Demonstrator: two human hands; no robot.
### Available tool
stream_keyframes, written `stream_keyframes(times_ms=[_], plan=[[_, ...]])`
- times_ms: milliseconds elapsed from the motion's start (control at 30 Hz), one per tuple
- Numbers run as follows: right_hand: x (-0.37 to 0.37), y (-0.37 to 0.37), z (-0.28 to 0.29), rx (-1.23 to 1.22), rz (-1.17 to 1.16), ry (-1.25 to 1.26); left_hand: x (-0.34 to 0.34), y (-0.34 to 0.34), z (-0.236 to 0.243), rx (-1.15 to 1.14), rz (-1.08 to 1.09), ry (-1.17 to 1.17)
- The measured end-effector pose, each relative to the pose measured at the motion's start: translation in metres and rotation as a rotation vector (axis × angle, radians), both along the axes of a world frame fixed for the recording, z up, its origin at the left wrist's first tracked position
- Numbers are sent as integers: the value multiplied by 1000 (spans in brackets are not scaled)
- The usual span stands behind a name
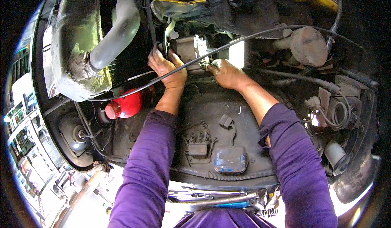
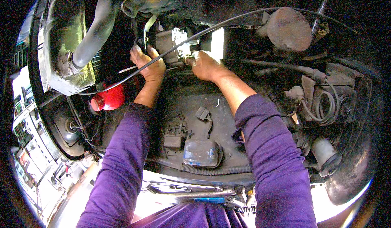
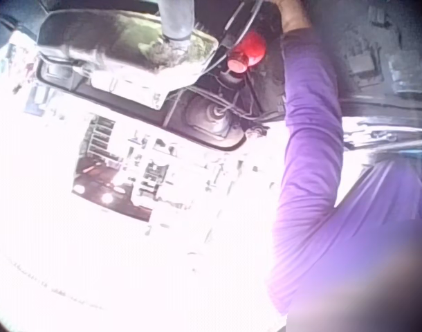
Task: The person works under the hood of a car, using a wrench to loosen and remove bolts from a component near the alternator. They disconnect electrical connectors, remove a part, and then reattach the connectors and bolts.
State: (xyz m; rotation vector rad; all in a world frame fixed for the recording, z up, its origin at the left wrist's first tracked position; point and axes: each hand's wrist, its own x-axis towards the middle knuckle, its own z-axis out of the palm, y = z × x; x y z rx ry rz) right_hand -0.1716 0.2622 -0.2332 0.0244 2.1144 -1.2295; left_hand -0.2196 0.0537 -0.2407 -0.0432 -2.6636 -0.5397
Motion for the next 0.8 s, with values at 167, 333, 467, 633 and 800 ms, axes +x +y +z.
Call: stream_keyframes(times_ms=[167,333,467,633,800], plan=[[1,-6,-4,1,-18,86,1,5,0,30,37,26],[11,-12,-12,28,-83,127,-1,4,-1,25,-15,75],[13,-21,-12,21,-146,94,1,4,-3,8,37,34],[7,-18,6,52,-104,56,1,4,-1,8,20,42],[-6,-6,24,88,-13,-181,0,1,0,24,-8,16]])
